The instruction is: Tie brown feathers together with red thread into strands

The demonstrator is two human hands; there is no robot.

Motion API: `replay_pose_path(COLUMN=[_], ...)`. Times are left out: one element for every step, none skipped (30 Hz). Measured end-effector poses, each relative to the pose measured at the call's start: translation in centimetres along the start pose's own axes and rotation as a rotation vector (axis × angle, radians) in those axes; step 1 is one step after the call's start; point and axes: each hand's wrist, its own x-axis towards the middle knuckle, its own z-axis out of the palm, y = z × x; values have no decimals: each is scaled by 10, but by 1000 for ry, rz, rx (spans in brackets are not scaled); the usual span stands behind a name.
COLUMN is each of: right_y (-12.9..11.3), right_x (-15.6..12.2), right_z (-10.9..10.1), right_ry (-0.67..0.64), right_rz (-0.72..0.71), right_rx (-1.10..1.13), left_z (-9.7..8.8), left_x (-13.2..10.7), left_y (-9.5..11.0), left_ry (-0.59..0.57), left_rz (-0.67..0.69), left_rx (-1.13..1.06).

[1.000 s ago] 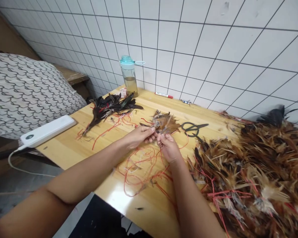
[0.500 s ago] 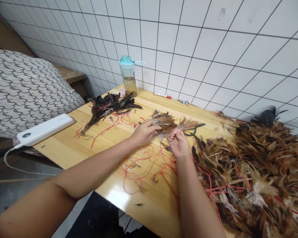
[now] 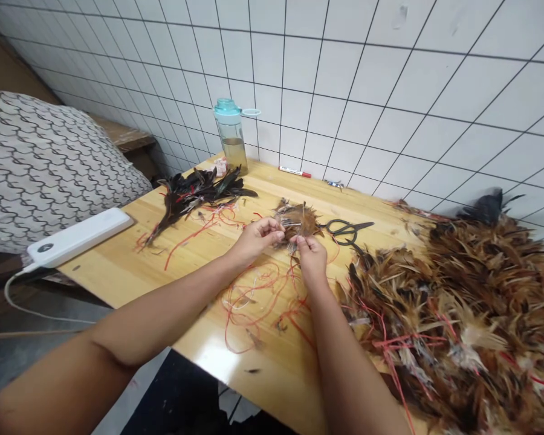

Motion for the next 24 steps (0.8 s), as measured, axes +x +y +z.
replay_pose_path(right_y=[1,1,1,1,1,1,1,1,2,3,4,5,6,6,6,6,5,3,2,0,-1,-2,-3,-4], right_x=[0,-1,-1,-1,-1,-1,-1,0,0,0,0,0,0,0,0,0,0,0,0,1,1,2,3,3], right_z=[1,3,4,5,5,5,6,6,6,6,6,6,6,7,7,8,8,8,9,9,8,8,7,6], right_ry=[3,5,-4,-25,-50,-74,-100,-121,-137,-147,-150,-150,-147,-146,-145,-141,-129,-106,-72,-33,4,29,45,50], right_rz=[-19,-38,-56,-67,-76,-84,-93,-100,-104,-102,-94,-80,-62,-37,-8,21,45,64,76,80,81,81,82,83], right_rx=[-37,-69,-101,-129,-152,-170,-182,-186,-183,-176,-167,-154,-138,-117,-87,-49,-4,44,91,133,167,193,213,232], left_z=[0,1,1,0,0,-1,-2,-2,-2,-2,-2,-1,-1,0,-1,-2,-5,-8,-12,-17,-20,-23,-25,-26], left_x=[0,1,1,2,2,3,3,3,3,3,2,2,2,2,3,5,8,12,17,22,29,35,41,47], left_y=[-1,-2,-3,-4,-4,-5,-6,-6,-6,-6,-6,-6,-6,-6,-6,-6,-6,-6,-6,-7,-7,-8,-10,-11], left_ry=[-15,-28,-39,-47,-52,-51,-45,-40,-35,-33,-39,-51,-67,-76,-76,-58,-21,31,93,155,198,227,230,216], left_rz=[-11,-14,-12,-7,1,12,24,37,50,61,69,74,79,89,104,126,154,187,220,254,274,277,269,258], left_rx=[-22,-25,-15,2,25,54,85,117,144,163,168,159,149,143,152,184,244,329,427,538,640,720,793,855])
